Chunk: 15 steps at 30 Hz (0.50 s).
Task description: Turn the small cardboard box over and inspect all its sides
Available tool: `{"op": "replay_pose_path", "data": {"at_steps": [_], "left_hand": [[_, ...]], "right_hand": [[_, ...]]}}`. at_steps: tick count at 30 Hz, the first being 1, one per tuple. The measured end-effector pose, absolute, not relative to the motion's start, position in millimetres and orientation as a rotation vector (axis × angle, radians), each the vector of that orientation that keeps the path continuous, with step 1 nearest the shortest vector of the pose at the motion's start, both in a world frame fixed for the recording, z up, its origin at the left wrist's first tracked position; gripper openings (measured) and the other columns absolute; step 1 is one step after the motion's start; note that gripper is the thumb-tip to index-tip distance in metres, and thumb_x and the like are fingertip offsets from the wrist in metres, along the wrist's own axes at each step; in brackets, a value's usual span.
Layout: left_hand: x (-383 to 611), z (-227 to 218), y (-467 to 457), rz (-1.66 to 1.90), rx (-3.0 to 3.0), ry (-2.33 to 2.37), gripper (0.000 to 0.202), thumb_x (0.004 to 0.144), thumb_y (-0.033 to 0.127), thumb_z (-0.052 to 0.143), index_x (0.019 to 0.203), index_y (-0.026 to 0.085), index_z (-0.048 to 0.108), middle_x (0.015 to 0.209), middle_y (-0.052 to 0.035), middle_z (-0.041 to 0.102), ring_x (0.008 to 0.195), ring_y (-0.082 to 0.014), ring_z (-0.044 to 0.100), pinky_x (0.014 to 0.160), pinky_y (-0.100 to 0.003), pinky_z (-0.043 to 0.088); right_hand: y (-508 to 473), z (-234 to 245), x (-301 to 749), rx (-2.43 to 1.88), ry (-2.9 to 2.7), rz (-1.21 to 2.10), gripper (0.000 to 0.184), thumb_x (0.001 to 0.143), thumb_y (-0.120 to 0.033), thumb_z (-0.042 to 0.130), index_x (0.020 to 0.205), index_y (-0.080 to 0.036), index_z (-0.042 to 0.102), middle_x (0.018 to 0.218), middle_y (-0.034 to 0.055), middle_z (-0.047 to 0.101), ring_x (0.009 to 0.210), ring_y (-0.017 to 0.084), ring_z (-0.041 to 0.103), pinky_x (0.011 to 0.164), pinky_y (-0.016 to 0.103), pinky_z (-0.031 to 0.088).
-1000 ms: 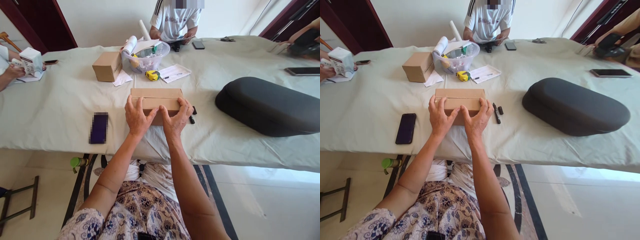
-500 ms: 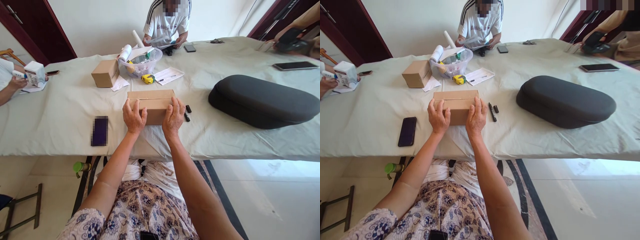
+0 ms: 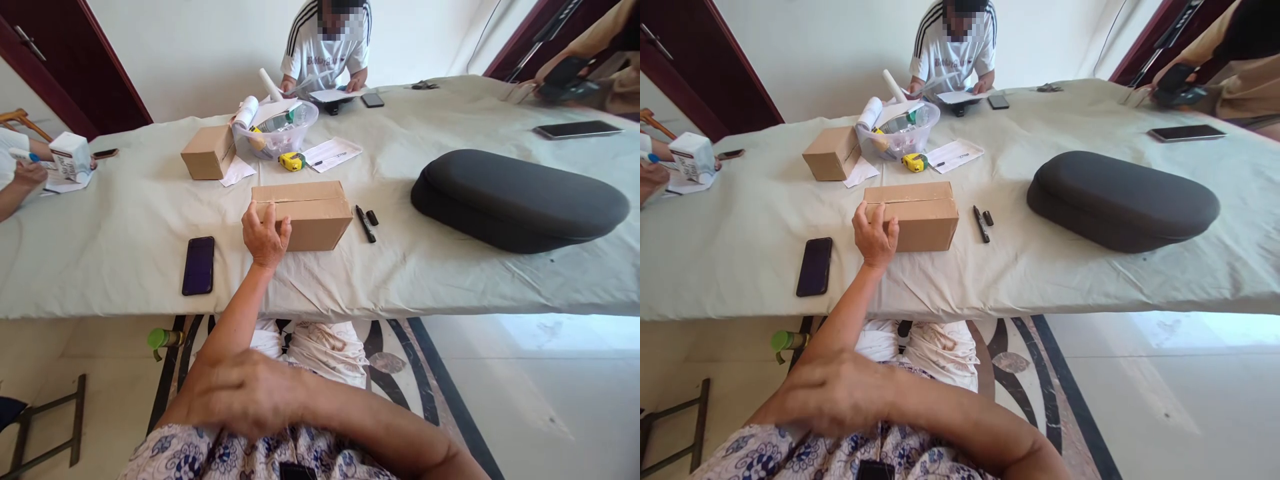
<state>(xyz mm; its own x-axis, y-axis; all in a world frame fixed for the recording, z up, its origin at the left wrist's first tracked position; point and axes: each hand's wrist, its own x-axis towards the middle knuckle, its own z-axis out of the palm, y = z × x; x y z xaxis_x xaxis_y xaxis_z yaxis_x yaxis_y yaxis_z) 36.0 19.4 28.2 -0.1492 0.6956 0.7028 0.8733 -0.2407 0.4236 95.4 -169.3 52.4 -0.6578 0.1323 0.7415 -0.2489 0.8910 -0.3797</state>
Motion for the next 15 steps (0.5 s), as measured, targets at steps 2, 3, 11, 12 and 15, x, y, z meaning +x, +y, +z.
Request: {"op": "replay_pose_path", "data": {"at_steps": [2, 3, 11, 12, 15], "left_hand": [[35, 29, 19, -1.333, -1.909, -1.775, 0.060, 0.096, 0.058, 0.043, 0.127, 0.012, 0.066, 0.141, -0.0257, 0.049, 0.129, -0.0378, 0.051, 0.110, -0.053, 0.039], [35, 29, 19, -1.334, -1.910, -1.768, 0.060, 0.096, 0.058, 0.043, 0.127, 0.012, 0.066, 0.141, -0.0259, 0.049, 0.129, -0.0379, 0.051, 0.109, -0.053, 0.039], [37, 26, 21, -1.354, -1.872, -1.779, 0.058, 0.094, 0.058, 0.046, 0.125, 0.014, 0.068, 0.140, -0.0248, 0.051, 0.128, -0.0374, 0.052, 0.109, -0.052, 0.040], [37, 26, 20, -1.360, -1.871, -1.778, 0.058, 0.094, 0.058, 0.047, 0.125, 0.014, 0.068, 0.140, -0.0244, 0.052, 0.127, -0.0372, 0.052, 0.109, -0.052, 0.040], [37, 27, 19, -1.385, -1.875, -1.791, 0.058, 0.094, 0.060, 0.046, 0.124, 0.016, 0.068, 0.140, -0.0226, 0.052, 0.127, -0.0363, 0.052, 0.108, -0.051, 0.041]], "right_hand": [[-179, 41, 85, 0.144, -2.286, 0.648, 0.029, 0.101, -0.021, 0.043, 0.120, -0.016, 0.065, 0.123, 0.0047, 0.070, 0.118, 0.008, 0.062, 0.107, 0.018, 0.047], [-180, 36, 83, 0.118, -2.313, 0.644, 0.029, 0.103, -0.025, 0.044, 0.120, -0.015, 0.065, 0.120, 0.0053, 0.070, 0.117, 0.009, 0.062, 0.107, 0.019, 0.047], [-138, 11, 103, -0.251, -2.370, 0.179, 0.025, 0.100, -0.046, 0.056, 0.108, -0.027, 0.070, 0.105, 0.0011, 0.072, 0.094, 0.017, 0.061, 0.090, 0.034, 0.049], [-131, 11, 108, -0.325, -2.343, 0.125, 0.019, 0.100, -0.041, 0.058, 0.106, -0.028, 0.070, 0.104, 0.0010, 0.071, 0.093, 0.017, 0.060, 0.091, 0.036, 0.047], [-113, 19, 124, -0.621, -2.238, 0.047, 0.012, 0.098, -0.033, 0.060, 0.096, -0.025, 0.070, 0.102, 0.0057, 0.068, 0.093, 0.021, 0.057, 0.089, 0.041, 0.045]]}}
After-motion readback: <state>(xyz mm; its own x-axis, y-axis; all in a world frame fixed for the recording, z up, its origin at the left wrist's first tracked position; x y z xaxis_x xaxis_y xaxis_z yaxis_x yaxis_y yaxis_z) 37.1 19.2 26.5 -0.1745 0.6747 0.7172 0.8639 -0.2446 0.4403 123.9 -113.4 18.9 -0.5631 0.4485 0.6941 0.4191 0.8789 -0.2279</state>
